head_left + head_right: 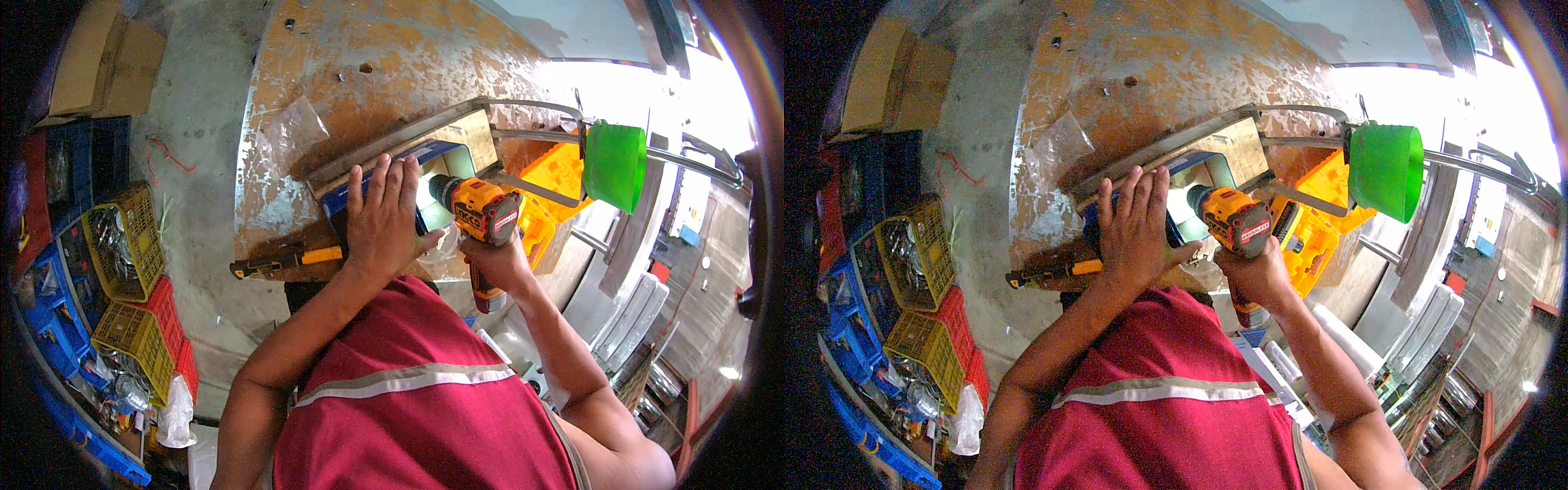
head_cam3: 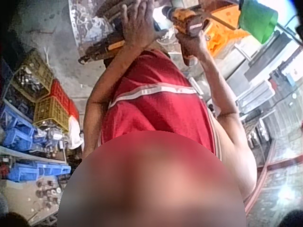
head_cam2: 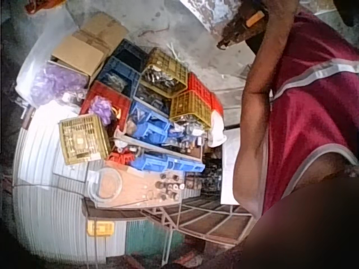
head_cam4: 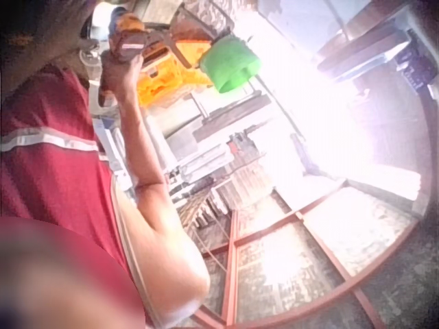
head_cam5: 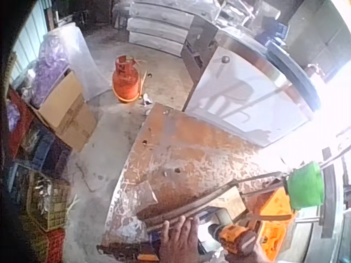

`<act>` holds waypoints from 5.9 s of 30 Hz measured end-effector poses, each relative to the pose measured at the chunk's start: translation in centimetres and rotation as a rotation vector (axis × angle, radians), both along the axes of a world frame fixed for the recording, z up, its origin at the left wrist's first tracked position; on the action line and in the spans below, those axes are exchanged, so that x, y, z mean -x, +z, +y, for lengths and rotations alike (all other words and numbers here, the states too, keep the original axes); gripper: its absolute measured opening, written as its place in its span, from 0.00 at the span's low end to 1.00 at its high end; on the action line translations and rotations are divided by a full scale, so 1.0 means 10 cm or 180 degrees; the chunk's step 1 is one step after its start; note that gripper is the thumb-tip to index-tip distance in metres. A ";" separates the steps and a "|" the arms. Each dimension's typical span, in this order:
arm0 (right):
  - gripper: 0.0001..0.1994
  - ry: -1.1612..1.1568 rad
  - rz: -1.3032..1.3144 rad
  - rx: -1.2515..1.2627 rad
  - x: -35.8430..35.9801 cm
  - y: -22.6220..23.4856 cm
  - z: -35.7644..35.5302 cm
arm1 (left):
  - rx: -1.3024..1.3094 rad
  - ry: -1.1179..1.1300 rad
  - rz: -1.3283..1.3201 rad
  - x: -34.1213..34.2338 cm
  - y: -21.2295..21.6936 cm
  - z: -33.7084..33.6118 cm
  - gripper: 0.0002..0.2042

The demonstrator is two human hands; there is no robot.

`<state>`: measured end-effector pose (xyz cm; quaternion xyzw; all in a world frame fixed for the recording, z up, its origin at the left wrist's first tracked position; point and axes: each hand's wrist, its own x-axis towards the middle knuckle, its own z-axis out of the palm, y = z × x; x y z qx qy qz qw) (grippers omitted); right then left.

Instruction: The person uses a cordless drill to fasten screws into a small metal frame. They retrieve screws and a drill bit from a yellow toolbox, attach the bit to the drill, and drive screws into the frame. The person also moves a yellow crate and handles a small white box from a shelf.

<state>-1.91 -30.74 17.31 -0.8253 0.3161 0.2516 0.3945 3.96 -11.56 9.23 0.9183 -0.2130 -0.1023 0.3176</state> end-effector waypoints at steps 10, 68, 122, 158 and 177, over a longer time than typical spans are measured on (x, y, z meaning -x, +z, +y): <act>0.17 -0.0084 0.0064 -0.0090 -0.04 0.04 0.03 | -0.0143 -0.0103 -0.0053 0.00 -0.04 0.01 0.59; 0.15 0.0028 0.0151 0.0023 -0.06 -0.07 -0.02 | -0.0142 -0.0118 -0.0053 -0.01 -0.03 0.00 0.58; 0.21 0.0041 -0.0155 -0.0016 -0.16 -0.10 0.01 | 0.0086 0.0138 -0.0249 0.02 0.03 0.02 0.55; 0.38 0.0444 -0.0337 -0.0035 -0.22 -0.10 -0.09 | 0.0108 0.0060 -0.0363 0.04 -0.08 0.01 0.59; 0.39 0.0697 -0.0201 0.0526 -0.30 -0.02 0.06 | 0.0110 0.0085 -0.0405 0.05 -0.06 0.01 0.58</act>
